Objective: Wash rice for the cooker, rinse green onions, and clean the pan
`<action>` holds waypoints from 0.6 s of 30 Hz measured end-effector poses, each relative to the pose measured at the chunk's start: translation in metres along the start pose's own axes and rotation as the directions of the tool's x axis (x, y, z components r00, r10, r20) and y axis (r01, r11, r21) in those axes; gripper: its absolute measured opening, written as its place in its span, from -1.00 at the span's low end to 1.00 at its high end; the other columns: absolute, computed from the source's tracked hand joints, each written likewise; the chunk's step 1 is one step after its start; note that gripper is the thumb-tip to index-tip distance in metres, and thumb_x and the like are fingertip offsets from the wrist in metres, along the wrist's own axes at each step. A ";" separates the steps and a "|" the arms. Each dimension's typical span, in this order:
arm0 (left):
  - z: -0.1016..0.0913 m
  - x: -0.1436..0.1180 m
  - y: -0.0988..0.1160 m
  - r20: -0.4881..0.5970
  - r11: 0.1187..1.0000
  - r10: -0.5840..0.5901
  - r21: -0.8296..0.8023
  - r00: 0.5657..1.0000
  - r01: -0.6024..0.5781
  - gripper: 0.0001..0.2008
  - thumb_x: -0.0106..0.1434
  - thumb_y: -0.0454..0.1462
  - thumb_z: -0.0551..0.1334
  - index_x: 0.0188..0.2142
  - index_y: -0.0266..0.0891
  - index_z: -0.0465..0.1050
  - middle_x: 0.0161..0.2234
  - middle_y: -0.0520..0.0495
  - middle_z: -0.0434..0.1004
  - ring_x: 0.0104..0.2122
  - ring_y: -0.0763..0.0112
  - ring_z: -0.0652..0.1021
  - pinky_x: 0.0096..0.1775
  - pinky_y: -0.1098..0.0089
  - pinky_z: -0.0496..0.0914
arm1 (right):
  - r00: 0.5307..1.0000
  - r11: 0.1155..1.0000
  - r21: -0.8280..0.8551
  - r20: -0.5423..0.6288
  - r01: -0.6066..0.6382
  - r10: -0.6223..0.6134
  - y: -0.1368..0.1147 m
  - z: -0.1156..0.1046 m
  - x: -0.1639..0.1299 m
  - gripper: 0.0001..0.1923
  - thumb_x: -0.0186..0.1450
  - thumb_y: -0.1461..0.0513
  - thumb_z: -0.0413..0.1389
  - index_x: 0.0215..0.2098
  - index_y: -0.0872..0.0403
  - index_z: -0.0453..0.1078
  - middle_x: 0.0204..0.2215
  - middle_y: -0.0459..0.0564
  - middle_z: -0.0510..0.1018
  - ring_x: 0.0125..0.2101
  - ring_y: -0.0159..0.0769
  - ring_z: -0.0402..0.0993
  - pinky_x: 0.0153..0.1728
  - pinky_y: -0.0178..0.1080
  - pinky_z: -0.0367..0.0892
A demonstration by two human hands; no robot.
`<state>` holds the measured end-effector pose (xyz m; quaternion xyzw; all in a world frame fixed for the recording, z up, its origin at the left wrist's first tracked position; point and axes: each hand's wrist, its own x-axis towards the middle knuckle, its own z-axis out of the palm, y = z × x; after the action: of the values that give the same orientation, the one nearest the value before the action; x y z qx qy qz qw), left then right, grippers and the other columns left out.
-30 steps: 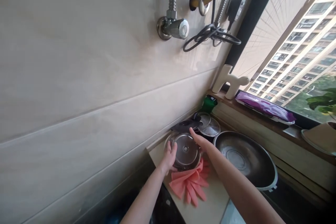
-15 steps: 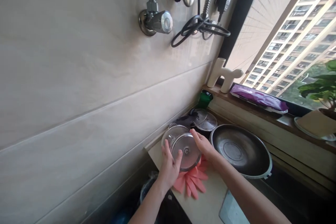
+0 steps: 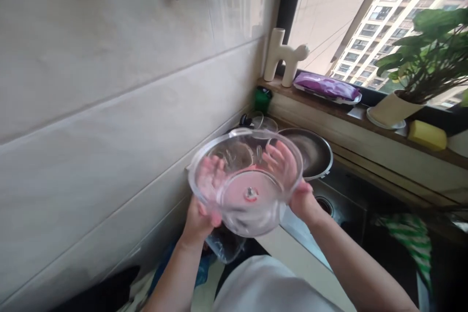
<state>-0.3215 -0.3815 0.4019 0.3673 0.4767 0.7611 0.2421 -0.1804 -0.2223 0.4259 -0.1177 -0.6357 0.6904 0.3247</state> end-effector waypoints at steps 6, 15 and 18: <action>-0.007 -0.084 -0.095 0.208 0.899 -0.430 0.182 0.878 0.397 0.29 -0.23 0.12 0.45 0.34 -0.14 -0.26 0.35 -0.35 -0.17 0.31 -0.05 0.03 0.27 -0.01 -0.01 | 0.887 0.897 0.113 -0.140 -0.427 0.440 0.074 -0.049 -0.091 0.03 0.02 -0.45 -0.43 0.19 -0.08 0.15 0.24 0.09 0.24 0.26 -0.04 0.08 0.18 -0.02 0.12; -0.016 -0.124 -0.153 0.228 0.851 -0.482 0.353 0.846 0.390 0.25 -0.20 0.10 0.45 0.33 -0.22 -0.22 0.34 -0.40 -0.17 0.30 -0.04 0.05 0.26 0.05 0.03 | 0.812 0.860 0.184 -0.284 -0.475 0.510 0.150 -0.066 -0.138 -0.20 0.18 -0.34 -0.23 0.13 -0.04 0.22 0.21 0.11 0.30 0.24 -0.13 0.14 0.25 -0.03 -0.01; -0.019 -0.121 -0.160 0.199 0.834 -0.470 0.419 0.860 0.359 0.24 -0.17 0.05 0.46 0.32 -0.27 -0.23 0.32 -0.43 -0.09 0.30 -0.02 0.06 0.26 0.05 0.00 | 0.813 0.866 0.178 -0.299 -0.467 0.499 0.163 -0.070 -0.137 -0.24 0.21 -0.30 -0.18 0.13 -0.03 0.27 0.20 0.11 0.32 0.24 -0.14 0.13 0.28 -0.04 -0.08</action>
<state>-0.2595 -0.4104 0.2119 0.4013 0.6379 0.5232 0.3979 -0.0844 -0.2451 0.2242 -0.3752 -0.4861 0.7495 0.2473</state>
